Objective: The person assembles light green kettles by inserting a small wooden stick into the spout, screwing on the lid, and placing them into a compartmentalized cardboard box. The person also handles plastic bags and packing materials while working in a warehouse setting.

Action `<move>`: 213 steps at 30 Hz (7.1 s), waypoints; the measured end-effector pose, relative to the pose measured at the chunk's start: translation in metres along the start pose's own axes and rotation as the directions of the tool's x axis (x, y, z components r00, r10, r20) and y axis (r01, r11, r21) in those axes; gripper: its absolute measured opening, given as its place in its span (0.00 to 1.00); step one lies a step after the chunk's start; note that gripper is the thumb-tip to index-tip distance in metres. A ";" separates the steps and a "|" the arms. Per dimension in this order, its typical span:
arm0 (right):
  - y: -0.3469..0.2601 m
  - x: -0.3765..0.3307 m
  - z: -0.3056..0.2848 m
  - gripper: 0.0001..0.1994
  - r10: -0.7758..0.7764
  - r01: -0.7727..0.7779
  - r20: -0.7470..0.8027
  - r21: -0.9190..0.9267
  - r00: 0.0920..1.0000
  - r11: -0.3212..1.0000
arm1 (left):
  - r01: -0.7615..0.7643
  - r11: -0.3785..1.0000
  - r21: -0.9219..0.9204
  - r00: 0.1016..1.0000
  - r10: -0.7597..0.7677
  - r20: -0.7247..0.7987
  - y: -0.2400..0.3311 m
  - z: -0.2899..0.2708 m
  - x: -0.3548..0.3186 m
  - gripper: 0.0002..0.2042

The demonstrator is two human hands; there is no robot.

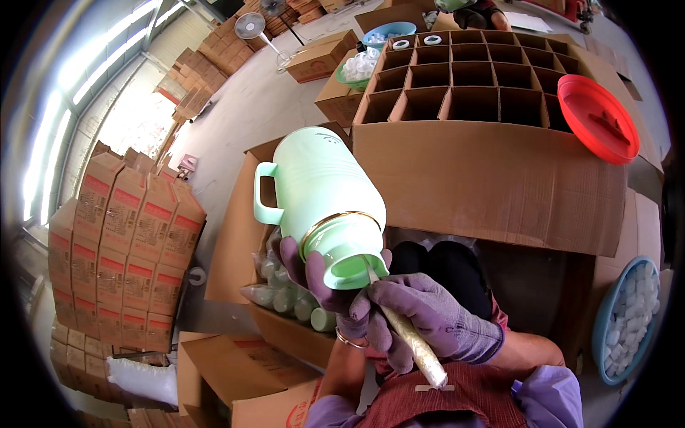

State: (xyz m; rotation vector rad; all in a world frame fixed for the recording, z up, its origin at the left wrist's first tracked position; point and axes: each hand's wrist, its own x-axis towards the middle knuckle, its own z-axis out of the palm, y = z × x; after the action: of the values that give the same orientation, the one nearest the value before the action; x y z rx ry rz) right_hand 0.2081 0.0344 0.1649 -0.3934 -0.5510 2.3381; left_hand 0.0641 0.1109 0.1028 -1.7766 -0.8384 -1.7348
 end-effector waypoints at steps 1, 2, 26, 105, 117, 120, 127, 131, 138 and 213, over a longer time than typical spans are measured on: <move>-0.005 0.000 0.006 0.16 0.024 -0.025 -0.006 -0.083 1.000 0.996 | 0.014 1.000 0.014 1.000 -0.014 0.014 0.002 -0.006 0.003 0.35; -0.010 0.001 0.011 0.16 0.035 -0.038 -0.019 -0.165 0.999 0.986 | 0.026 1.000 0.015 0.999 -0.026 0.025 0.005 -0.006 0.006 0.35; -0.025 -0.050 -0.024 0.08 -0.514 0.027 0.048 -0.998 0.856 -0.048 | 0.168 0.986 0.004 0.908 -0.157 0.388 -0.010 -0.034 0.013 0.43; 0.016 -0.016 -0.143 0.16 -0.424 0.509 0.508 -0.852 0.750 -0.120 | 0.994 0.077 -0.076 0.108 -0.656 0.747 0.010 -0.056 -0.086 0.10; 0.008 -0.050 -0.165 0.26 -0.429 -0.088 -0.208 -0.955 0.879 0.283 | 0.962 -0.275 -0.012 -0.067 -0.276 0.959 -0.049 -0.090 -0.127 0.18; 0.011 -0.054 -0.144 0.26 -0.479 -0.089 -0.409 -0.824 0.777 0.560 | 0.975 -0.220 -0.019 -0.056 -0.330 0.942 -0.030 -0.085 -0.091 0.17; 0.026 -0.064 -0.167 0.32 -0.482 0.050 -0.256 -0.843 0.838 0.535 | 0.978 -0.107 -0.181 0.136 -0.335 0.932 -0.028 -0.087 -0.079 0.31; 0.020 -0.011 -0.131 0.34 -0.514 0.183 0.263 -0.962 0.817 -0.202 | 0.806 0.458 -0.375 0.408 0.028 0.913 -0.016 -0.047 -0.056 0.35; -0.033 0.031 -0.075 0.29 -0.411 0.025 0.738 -0.501 0.535 -0.865 | 0.737 -0.638 -0.225 0.015 -0.317 0.948 -0.013 -0.024 -0.022 0.41; 0.113 -0.089 -0.191 0.27 -0.558 0.049 -0.005 -0.995 0.830 0.082 | 0.977 -0.141 -0.158 0.073 -0.480 0.874 -0.072 -0.099 -0.107 0.33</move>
State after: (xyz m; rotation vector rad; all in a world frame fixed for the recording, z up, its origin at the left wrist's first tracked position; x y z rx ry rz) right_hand 0.2889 -0.0498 -0.0445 -1.1803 -1.7681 1.0144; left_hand -0.0553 0.0786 -0.0030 -2.7824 -2.1735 -2.7412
